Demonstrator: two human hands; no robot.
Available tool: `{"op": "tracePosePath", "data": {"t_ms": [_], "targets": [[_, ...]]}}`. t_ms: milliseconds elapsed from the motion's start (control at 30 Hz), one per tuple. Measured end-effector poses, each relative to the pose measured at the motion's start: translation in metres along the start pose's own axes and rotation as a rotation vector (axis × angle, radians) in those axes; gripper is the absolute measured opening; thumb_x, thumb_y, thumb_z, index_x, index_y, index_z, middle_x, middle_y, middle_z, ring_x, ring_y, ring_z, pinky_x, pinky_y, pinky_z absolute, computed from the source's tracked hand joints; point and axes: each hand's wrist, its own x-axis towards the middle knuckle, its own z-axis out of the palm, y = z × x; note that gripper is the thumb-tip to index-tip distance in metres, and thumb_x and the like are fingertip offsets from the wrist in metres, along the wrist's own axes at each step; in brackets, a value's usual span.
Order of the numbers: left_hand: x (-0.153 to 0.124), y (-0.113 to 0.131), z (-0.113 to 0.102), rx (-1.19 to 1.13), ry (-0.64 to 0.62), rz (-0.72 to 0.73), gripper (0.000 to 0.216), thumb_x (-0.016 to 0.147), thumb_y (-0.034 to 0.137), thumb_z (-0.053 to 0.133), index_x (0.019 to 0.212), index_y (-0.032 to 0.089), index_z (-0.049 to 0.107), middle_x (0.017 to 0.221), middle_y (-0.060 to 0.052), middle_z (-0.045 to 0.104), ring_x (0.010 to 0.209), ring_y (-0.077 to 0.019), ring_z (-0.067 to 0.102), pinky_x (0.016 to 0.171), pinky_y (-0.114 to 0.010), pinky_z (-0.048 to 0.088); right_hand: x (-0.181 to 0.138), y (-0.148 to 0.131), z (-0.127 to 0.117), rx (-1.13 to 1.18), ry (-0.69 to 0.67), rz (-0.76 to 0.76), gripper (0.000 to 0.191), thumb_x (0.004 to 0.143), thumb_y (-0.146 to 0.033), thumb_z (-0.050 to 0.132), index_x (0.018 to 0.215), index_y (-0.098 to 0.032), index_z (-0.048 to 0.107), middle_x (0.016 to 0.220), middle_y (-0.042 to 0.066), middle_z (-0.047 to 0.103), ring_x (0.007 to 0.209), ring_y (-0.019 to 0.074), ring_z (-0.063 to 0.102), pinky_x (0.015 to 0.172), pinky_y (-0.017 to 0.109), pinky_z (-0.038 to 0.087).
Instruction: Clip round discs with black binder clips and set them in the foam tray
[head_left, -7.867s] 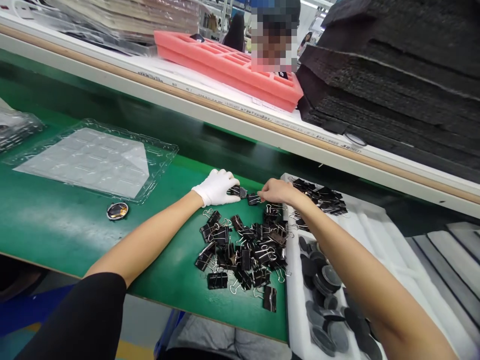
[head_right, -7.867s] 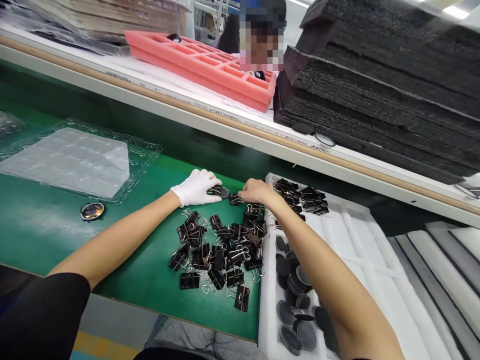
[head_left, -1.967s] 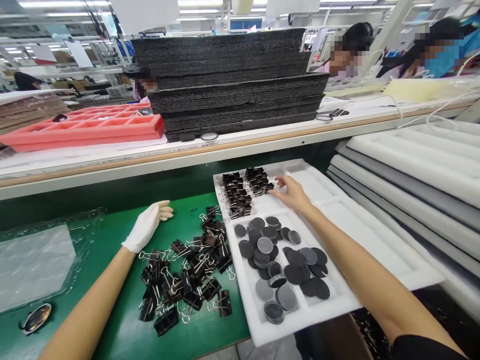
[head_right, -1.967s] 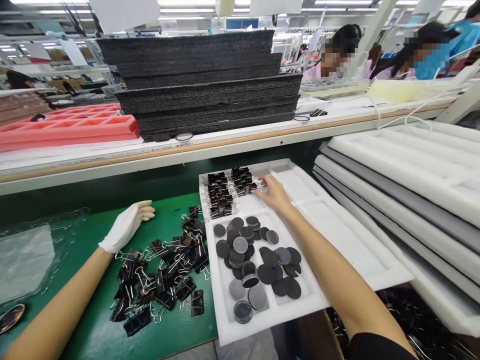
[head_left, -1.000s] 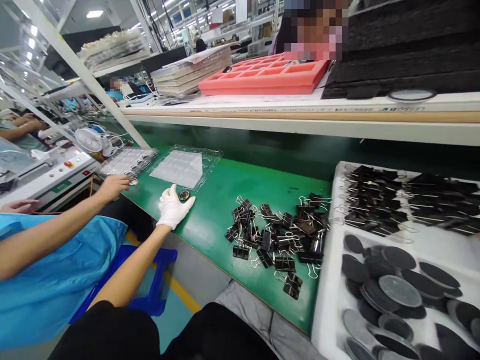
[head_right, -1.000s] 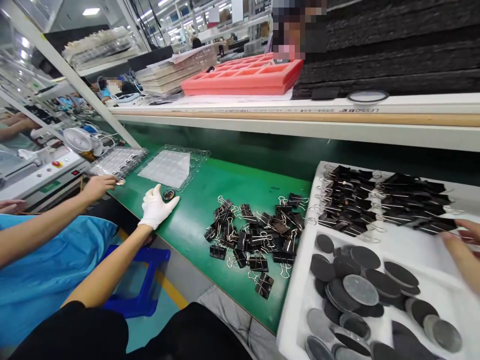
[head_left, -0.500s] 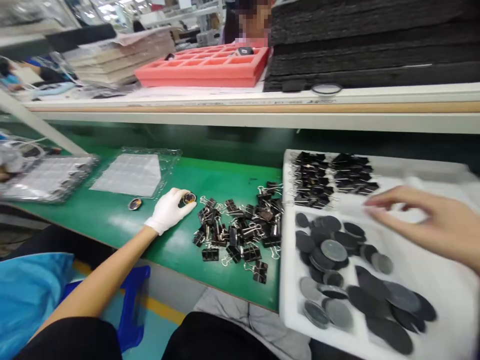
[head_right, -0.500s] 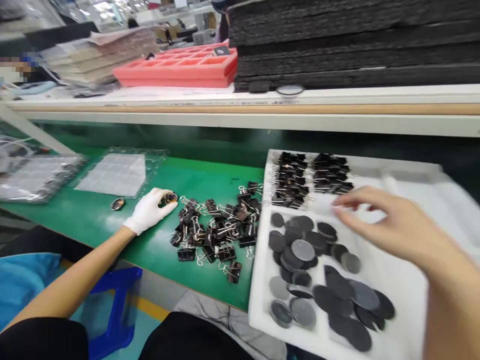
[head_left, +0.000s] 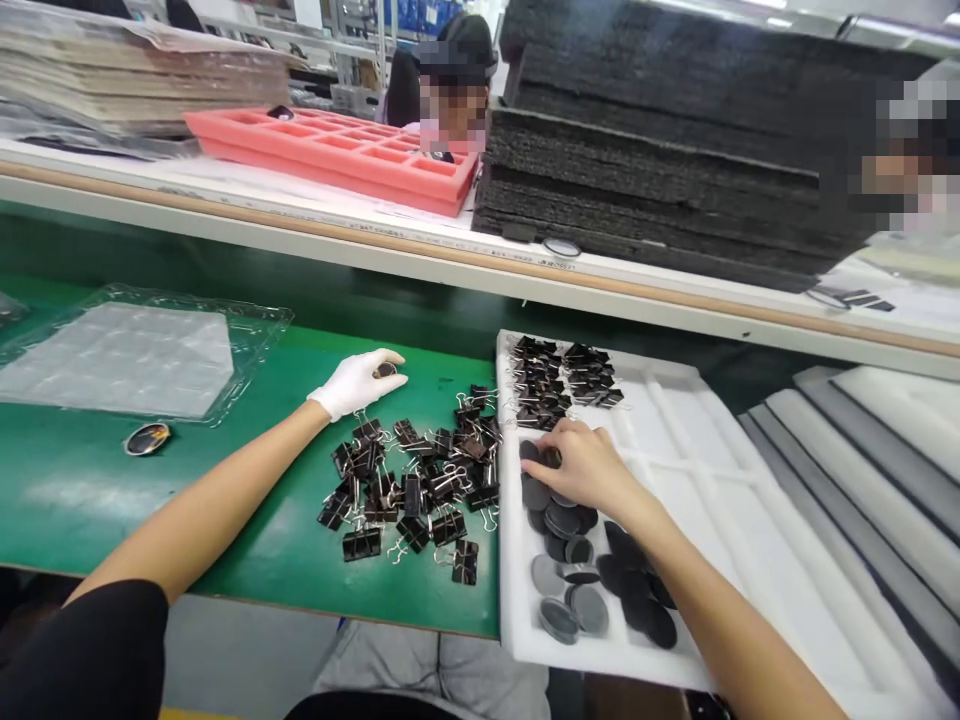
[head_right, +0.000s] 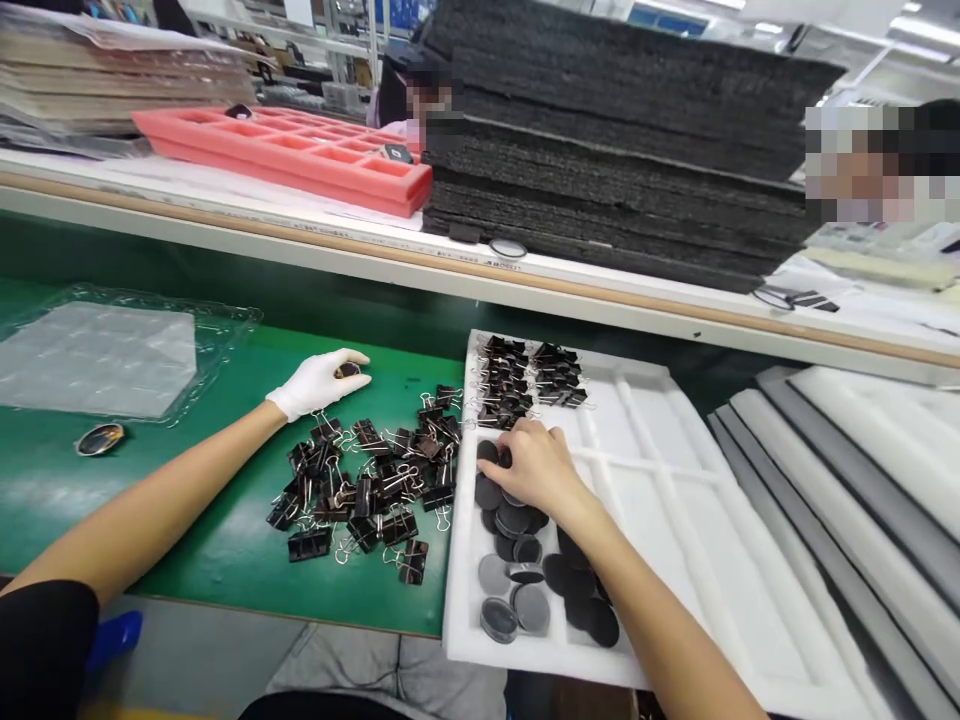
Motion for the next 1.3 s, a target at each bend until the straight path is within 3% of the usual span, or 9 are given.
{"op": "tracePosePath", "data": {"t_ms": [133,233,333,533,733,867,1000,1167,1300], "targets": [[-0.014,0.008,0.0,-0.592,0.014,-0.153,0.052,0.087,0.054,0.071,0.124,0.018,0.066,0.101,-0.009,0.073,0.064,-0.0142,0.063,0.059,-0.03,0.049,0.004,-0.01,-0.008,-0.043,-0.062,-0.046,0.031,0.092,-0.036,0.059,0.066,-0.022,0.064,0.081,0.008,0.069,0.076,0.0249,0.065,0.072,0.037,0.04],[-0.019,0.015,0.003,-1.071,-0.141,-0.208,0.054,0.088,0.05,0.074,0.132,0.021,0.06,0.124,-0.016,0.068,0.08,-0.016,0.069,0.058,-0.026,0.05,0.005,-0.013,-0.024,0.086,0.009,-0.022,0.034,0.092,-0.03,0.047,0.059,-0.023,0.049,0.069,0.004,0.064,0.061,0.021,0.058,0.062,0.034,0.036],[-0.02,0.017,0.007,-1.25,-0.254,-0.235,0.058,0.086,0.037,0.079,0.138,0.024,0.058,0.14,-0.019,0.062,0.098,-0.0218,0.073,0.064,-0.027,0.055,0.012,-0.035,-0.04,0.316,0.162,-0.003,0.033,0.094,-0.038,0.044,0.063,-0.025,0.047,0.066,0.003,0.063,0.06,0.0214,0.057,0.059,0.033,0.038],[-0.018,0.011,0.017,-1.063,-0.24,-0.087,0.062,0.088,0.032,0.073,0.146,0.019,0.055,0.133,-0.017,0.067,0.096,-0.0219,0.074,0.072,-0.029,0.057,0.072,-0.114,-0.033,0.729,-0.03,-0.132,0.033,0.1,-0.041,0.043,0.077,-0.024,0.059,0.067,0.0,0.07,0.068,0.0201,0.067,0.065,0.029,0.044],[-0.014,0.008,0.022,-1.216,-0.23,-0.116,0.06,0.098,0.052,0.059,0.144,0.014,0.055,0.104,-0.015,0.074,0.087,-0.0209,0.072,0.065,-0.028,0.052,0.134,-0.143,-0.01,0.331,0.066,-0.226,0.035,0.105,-0.038,0.048,0.074,-0.023,0.053,0.08,0.005,0.069,0.078,0.0218,0.065,0.07,0.03,0.04],[-0.014,0.009,0.02,-1.041,-0.227,-0.034,0.067,0.101,0.048,0.058,0.154,0.012,0.042,0.086,-0.008,0.073,0.068,-0.0128,0.063,0.063,-0.026,0.047,0.145,-0.144,0.001,0.191,0.122,-0.105,0.034,0.105,-0.044,0.05,0.078,-0.023,0.053,0.089,0.009,0.068,0.082,0.0244,0.065,0.07,0.032,0.04],[-0.014,0.018,0.016,-0.843,-0.186,0.001,0.065,0.104,0.045,0.048,0.155,0.005,0.036,0.069,-0.001,0.066,0.056,-0.011,0.054,0.06,-0.025,0.044,0.144,-0.145,0.012,0.606,0.106,-0.008,0.031,0.098,-0.052,0.058,0.092,-0.022,0.062,0.088,0.005,0.07,0.079,0.0212,0.064,0.073,0.032,0.045],[-0.017,0.039,-0.006,-0.616,-0.17,0.073,0.06,0.106,0.05,0.03,0.151,0.012,0.042,0.061,0.004,0.058,0.048,-0.0125,0.051,0.059,-0.026,0.044,0.136,-0.147,0.01,1.202,0.028,-0.042,0.051,0.073,-0.065,0.079,0.093,-0.019,0.07,0.093,0.006,0.073,0.085,0.0207,0.065,0.076,0.033,0.05],[-0.015,0.05,-0.052,-0.03,-0.227,0.097,0.055,0.097,0.067,0.04,0.103,0.022,0.07,0.07,-0.002,0.064,0.054,-0.016,0.053,0.061,-0.03,0.04,0.119,-0.132,-0.011,1.547,0.025,0.103,0.052,0.061,-0.057,0.092,0.094,-0.02,0.075,0.096,0.007,0.075,0.089,0.0213,0.07,0.074,0.031,0.051]]}}
